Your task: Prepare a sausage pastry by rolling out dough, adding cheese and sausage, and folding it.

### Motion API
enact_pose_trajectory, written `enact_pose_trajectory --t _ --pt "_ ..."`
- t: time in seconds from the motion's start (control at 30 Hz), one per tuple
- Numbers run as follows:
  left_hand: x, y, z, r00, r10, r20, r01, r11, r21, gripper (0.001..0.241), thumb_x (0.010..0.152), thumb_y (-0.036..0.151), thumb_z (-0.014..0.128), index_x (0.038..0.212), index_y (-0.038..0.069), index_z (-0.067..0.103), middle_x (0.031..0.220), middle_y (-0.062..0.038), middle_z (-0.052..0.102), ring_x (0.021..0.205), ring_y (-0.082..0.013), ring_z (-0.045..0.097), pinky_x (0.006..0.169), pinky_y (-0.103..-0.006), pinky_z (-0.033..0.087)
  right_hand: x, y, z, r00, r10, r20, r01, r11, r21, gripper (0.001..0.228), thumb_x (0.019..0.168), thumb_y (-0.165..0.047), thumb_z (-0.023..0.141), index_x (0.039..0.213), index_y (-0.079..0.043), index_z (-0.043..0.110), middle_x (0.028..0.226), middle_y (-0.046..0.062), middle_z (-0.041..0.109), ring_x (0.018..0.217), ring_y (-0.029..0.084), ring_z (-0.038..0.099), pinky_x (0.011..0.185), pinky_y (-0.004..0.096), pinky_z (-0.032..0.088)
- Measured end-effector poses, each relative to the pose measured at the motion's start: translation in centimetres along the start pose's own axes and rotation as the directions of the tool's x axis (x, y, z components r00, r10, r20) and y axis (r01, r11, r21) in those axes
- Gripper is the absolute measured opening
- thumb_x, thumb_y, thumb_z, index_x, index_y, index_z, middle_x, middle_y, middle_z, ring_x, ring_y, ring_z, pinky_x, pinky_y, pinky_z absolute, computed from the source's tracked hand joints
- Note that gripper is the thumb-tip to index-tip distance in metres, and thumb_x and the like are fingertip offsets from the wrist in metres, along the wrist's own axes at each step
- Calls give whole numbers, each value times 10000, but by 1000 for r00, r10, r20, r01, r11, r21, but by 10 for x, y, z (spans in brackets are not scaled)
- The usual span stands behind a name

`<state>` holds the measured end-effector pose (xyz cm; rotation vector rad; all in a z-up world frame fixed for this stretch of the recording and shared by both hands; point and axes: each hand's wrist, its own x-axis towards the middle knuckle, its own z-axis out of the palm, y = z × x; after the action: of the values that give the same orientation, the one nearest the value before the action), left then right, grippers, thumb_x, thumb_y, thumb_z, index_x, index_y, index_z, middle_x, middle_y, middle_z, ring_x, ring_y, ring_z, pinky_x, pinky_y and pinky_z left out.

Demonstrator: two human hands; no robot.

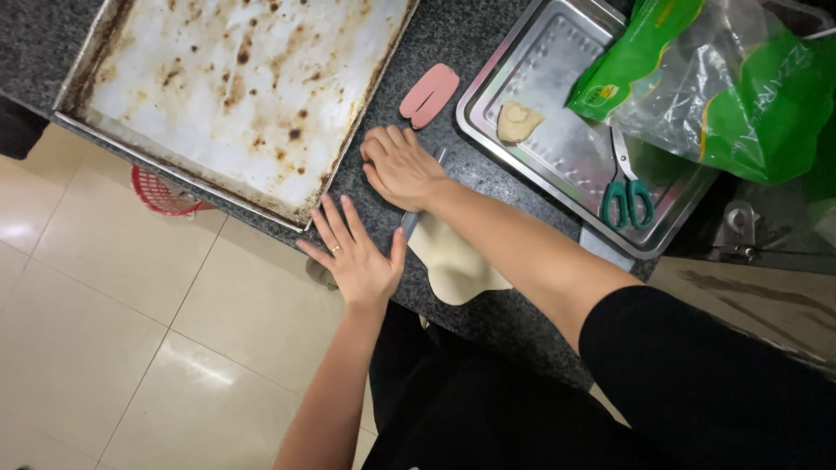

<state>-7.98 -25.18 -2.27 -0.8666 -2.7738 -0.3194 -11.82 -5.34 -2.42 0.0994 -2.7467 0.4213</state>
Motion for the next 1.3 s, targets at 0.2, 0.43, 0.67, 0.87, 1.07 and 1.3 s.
enact_pose_trajectory --t 0.2,0.43,0.67,0.87,1.07,1.3 --pt "13 0 -14 982 163 -92 -166 985 -35 802 806 695 634 1315 76 592 1642 -220 395 1551 -424 313 1169 -743 136 14 4 14 994 56 -89 -54 998 28 248 939 -375 595 1011 -167 481 1044 67 477 993 294 487 829 436 388" --pt "0 -10 12 953 301 -28 -302 953 -30 405 818 576 695 851 203 540 1334 -37 571 1272 -254 521 1157 -528 267 11 -3 2 967 53 -249 -46 998 34 213 944 -380 588 920 -185 505 943 34 490 939 270 522 802 420 407" --pt "9 -29 -6 930 356 90 -356 934 -18 427 895 655 658 943 233 701 1242 3 624 1201 -208 562 1117 -481 282 -79 -23 -51 970 192 -149 -150 955 256 213 1003 -358 625 1114 -177 636 1169 62 650 1123 305 585 1000 523 398" --pt "52 -24 -28 802 595 59 -580 798 -163 396 885 653 666 1009 279 705 1264 51 634 1195 -180 584 1118 -489 274 -144 -33 -105 974 205 -93 -213 973 -89 391 1011 -489 574 1256 -190 634 1239 55 662 1255 246 566 1189 557 245" --pt "105 55 -58 732 665 -149 -676 682 -278 446 933 431 707 1330 244 628 1468 -70 563 1287 -268 545 1074 -485 310 -211 -34 -128 740 627 -244 -645 764 10 289 1028 -297 643 1273 -145 638 1153 73 664 1118 308 623 1013 463 473" --pt "121 111 -49 586 781 -218 -745 413 -524 423 882 222 698 1301 182 658 1392 -129 603 1222 -298 599 1031 -459 354 -274 -24 -110 61 959 -278 -998 60 -12 342 1054 -407 591 1326 -206 638 1183 59 691 1090 317 660 907 486 541"
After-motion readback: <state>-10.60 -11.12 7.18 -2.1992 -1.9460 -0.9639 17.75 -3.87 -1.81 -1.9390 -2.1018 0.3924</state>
